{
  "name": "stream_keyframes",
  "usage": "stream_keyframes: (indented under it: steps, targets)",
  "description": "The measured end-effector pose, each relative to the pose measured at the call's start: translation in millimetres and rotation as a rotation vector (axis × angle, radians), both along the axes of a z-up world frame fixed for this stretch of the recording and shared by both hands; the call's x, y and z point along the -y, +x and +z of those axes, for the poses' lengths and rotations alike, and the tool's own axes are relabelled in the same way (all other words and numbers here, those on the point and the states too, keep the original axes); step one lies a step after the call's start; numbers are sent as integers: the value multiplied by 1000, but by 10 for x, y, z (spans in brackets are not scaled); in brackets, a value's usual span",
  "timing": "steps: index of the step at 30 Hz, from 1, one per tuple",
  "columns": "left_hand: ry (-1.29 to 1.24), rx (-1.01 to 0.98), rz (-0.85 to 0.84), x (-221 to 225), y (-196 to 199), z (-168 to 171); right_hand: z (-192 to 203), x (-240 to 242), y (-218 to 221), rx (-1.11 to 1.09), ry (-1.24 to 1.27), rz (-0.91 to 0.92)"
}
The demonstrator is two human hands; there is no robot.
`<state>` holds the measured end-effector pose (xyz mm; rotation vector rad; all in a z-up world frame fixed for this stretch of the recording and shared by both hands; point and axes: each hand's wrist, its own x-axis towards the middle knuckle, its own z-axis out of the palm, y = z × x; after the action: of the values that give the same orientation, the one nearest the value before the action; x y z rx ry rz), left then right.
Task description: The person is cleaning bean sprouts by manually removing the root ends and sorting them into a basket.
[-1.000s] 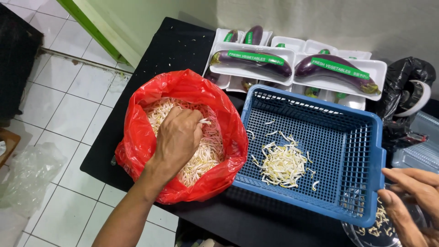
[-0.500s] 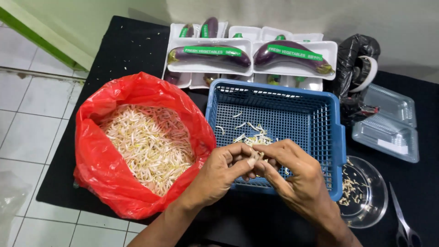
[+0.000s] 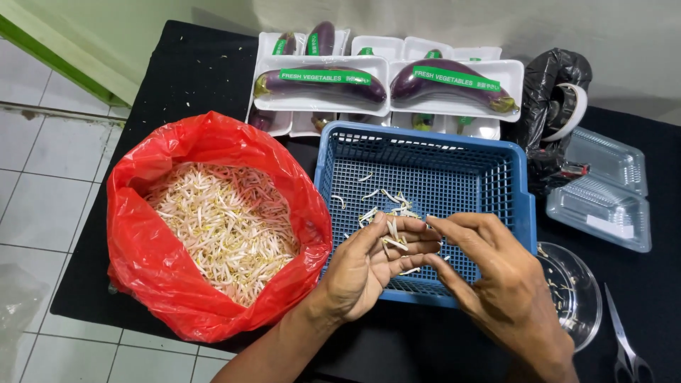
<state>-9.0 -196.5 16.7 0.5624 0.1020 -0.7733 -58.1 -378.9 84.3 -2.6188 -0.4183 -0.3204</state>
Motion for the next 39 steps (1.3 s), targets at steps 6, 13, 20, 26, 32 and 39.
stream_keyframes:
  steps: [6,13,20,26,32,39]
  targets:
    - [-83,-62,56,53,-18,62,-58,-71,18,76,-37,-9]
    - [-96,-66,101,76,-17,61,-105,-231,45,85,-68,-35]
    - [-142,-146,97,79,-2,40,-106,-256,82,159,-72,-64]
    - [-118,-132,110,113,-7,47,-121,-244,91,152,-79,-38]
    - [-108,-110,90,96,10,30,-84,-149,139,-2,138,15]
    - [-129,-56,129,71,-6,43,-92,-5,192,-244,462,-67]
